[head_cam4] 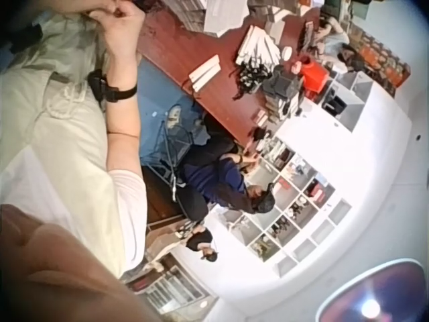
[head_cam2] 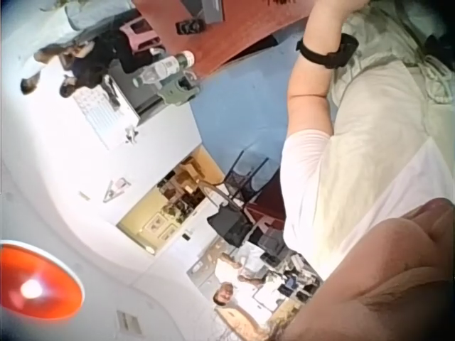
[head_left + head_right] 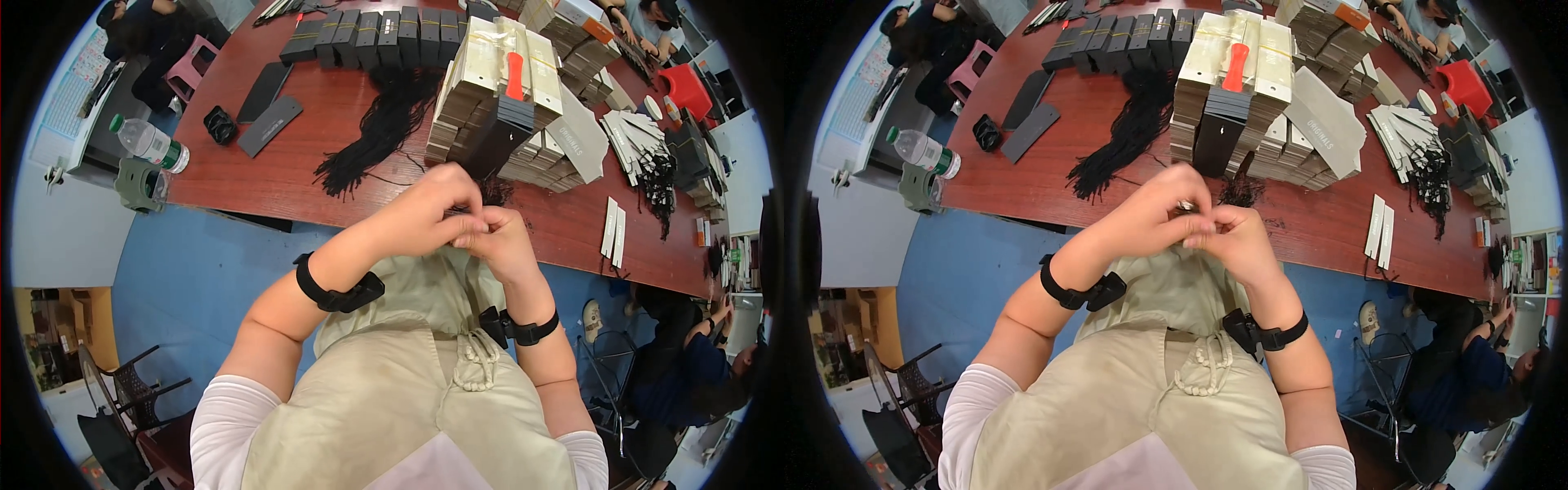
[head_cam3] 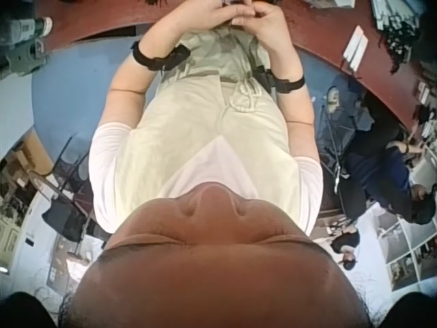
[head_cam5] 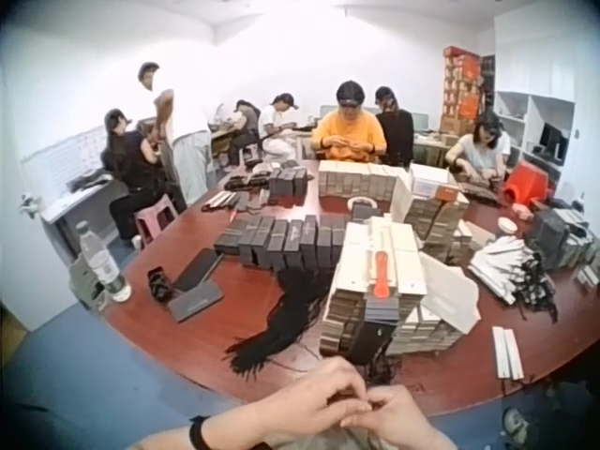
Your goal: Assembling black clothing tags by threading elastic strings through them and attaching small plastic fasteners.
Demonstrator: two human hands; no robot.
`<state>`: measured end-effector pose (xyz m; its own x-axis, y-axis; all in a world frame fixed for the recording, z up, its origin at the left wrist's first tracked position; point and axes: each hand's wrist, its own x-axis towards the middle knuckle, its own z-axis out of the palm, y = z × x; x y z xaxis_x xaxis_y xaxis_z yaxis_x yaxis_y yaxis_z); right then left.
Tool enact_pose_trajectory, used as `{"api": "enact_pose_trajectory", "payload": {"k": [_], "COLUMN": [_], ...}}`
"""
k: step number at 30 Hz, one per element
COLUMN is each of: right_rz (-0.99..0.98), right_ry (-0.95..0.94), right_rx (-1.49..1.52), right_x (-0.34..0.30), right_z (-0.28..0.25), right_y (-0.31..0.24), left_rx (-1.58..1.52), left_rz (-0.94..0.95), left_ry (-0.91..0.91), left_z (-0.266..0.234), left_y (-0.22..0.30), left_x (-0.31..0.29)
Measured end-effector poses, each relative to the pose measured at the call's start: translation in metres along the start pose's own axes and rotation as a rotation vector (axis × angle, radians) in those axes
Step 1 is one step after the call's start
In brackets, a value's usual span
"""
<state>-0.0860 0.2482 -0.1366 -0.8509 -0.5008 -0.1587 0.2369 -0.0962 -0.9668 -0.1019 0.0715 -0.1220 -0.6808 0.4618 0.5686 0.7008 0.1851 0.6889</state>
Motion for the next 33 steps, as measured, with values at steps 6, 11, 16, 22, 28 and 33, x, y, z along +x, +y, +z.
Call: {"api": "enact_pose_trajectory", "payload": {"k": [6, 11, 16, 22, 28, 33], "right_rz": [-0.076, -0.173, -0.113, -0.022, 0.093, 0.112], "right_ry": [0.204, 0.201, 0.206, 0.101, 0.066, 0.05], "right_rx": [0.083, 0.083, 0.144, 0.446, 0.53, 0.553], "right_x": [0.0, 0.002, 0.004, 0.005, 0.005, 0.006], "right_z": [-0.008, -0.006, -0.009, -0.008, -0.012, -0.013], "right_y": [0.007, 0.008, 0.014, 0.014, 0.01, 0.012], "left_rx": [-0.224, -0.429, -0.038, 0.289, 0.493, 0.52], "left_rz": [-0.548, -0.682, -0.462, -0.188, 0.054, 0.15], "left_ry": [0.146, 0.089, 0.124, 0.271, 0.297, 0.258], "left_z": [0.009, 0.016, 0.014, 0.026, 0.028, 0.021], "left_y": [-0.002, 0.004, 0.009, 0.005, 0.001, -0.003], "left_x": [-0.024, -0.027, -0.023, -0.023, -0.025, -0.024]}}
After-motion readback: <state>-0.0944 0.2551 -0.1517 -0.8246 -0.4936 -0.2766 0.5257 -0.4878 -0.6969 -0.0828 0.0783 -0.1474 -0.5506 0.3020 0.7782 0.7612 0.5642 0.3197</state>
